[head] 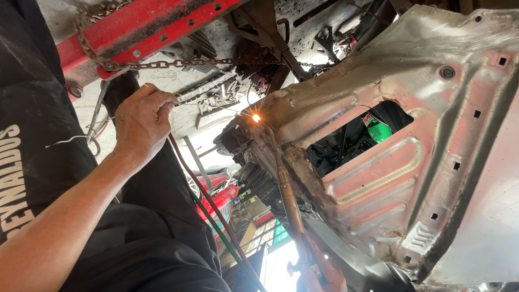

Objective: The person hammers a car body panel mounted on a frame rack, then uses an oxy-acetylene torch to heat and cut the car's underbody metal, producing sparks, while holding filler wire in the other hand.

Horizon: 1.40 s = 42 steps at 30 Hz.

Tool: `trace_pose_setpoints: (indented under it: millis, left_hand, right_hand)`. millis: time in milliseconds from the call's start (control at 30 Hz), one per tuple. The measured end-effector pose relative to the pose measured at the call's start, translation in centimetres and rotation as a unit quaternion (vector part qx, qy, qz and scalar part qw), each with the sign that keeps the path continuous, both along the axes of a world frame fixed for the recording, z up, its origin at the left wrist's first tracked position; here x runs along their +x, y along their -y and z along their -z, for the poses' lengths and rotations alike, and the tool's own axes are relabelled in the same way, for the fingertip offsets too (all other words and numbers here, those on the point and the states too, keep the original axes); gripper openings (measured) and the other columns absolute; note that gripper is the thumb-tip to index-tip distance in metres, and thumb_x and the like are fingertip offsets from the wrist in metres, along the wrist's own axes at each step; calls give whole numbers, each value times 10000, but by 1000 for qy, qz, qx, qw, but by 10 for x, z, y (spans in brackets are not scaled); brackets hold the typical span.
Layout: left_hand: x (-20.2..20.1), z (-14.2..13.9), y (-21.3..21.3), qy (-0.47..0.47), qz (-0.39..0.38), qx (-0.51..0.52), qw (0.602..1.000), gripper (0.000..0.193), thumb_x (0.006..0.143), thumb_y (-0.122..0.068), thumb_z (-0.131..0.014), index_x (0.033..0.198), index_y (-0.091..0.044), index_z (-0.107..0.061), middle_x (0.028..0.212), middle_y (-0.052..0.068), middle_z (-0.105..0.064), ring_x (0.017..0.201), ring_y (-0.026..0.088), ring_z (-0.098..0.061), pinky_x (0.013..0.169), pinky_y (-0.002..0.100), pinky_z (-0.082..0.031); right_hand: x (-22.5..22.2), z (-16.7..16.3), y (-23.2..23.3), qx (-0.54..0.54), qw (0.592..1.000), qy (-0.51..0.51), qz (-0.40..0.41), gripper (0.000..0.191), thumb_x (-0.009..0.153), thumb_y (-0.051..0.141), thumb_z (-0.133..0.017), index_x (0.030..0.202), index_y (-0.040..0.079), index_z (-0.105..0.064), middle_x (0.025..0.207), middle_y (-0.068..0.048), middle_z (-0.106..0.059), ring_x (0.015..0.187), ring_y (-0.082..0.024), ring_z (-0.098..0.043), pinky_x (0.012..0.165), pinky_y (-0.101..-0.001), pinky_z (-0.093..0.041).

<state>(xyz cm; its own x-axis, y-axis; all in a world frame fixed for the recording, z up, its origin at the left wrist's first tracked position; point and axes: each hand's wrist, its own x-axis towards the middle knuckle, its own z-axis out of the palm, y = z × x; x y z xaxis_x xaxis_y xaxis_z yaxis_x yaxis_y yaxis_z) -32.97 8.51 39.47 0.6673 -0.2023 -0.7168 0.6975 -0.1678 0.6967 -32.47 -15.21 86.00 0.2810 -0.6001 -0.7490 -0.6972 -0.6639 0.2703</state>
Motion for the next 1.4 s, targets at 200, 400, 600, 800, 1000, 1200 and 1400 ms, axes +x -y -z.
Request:
trace_pose_setpoints:
  millis: [200,400,600,800,1000,1200,1400]
  left_hand:
    - [1,1,1,-5,4,-2,1000,122,961,-36,-692,1043,-52,-780,946,82,-664,769,271,-662,713,408,-492]
    - [-1,1,1,-1,3,1,1000,126,962,-32,-686,1043,-56,-780,951,84,-663,786,277,-661,725,416,-492]
    - [-1,2,1,3,1,1,1000,130,961,-28,-684,1050,-48,-777,945,85,-659,780,274,-663,727,414,-497]
    - [0,0,1,-4,-1,-2,1000,125,960,-33,-687,1044,-47,-778,948,84,-664,775,273,-665,722,414,-496]
    - [-1,0,2,0,1,-1,1000,124,966,-32,-685,1046,-49,-779,950,83,-663,779,272,-666,730,412,-500]
    - [-1,1,2,0,6,2,1000,122,960,-35,-690,1043,-47,-779,946,88,-661,775,275,-664,717,415,-495]
    - [-1,0,4,2,3,1,1000,122,957,-31,-691,1039,-48,-779,946,87,-665,766,275,-664,708,410,-495]
  right_hand:
    - [-2,0,-3,-47,999,-17,21,619,795,0,-692,1411,23,-632,1037,-148,-839,892,-115,-733,863,-251,-537]
    - [-3,-1,-1,-35,998,0,55,608,808,-8,-680,1411,11,-608,1077,-140,-816,817,-100,-706,798,-251,-549]
    - [-6,-4,3,-16,999,5,52,612,820,0,-679,1426,-10,-593,1059,-148,-823,786,-96,-703,774,-245,-556]
    - [-2,-4,3,30,997,23,63,606,838,2,-669,1434,-23,-567,1179,-155,-780,898,-96,-695,843,-240,-525]
    - [0,1,-2,10,999,11,36,601,828,-2,-684,1420,-43,-587,1167,-176,-798,974,-123,-714,910,-266,-520]
    - [0,4,-6,-3,994,49,96,606,814,21,-690,1404,-75,-590,1179,-191,-780,992,-174,-708,947,-336,-527]
    - [7,3,-4,-10,995,13,102,640,833,85,-702,1441,-59,-565,1205,-188,-772,1062,-188,-691,992,-357,-511]
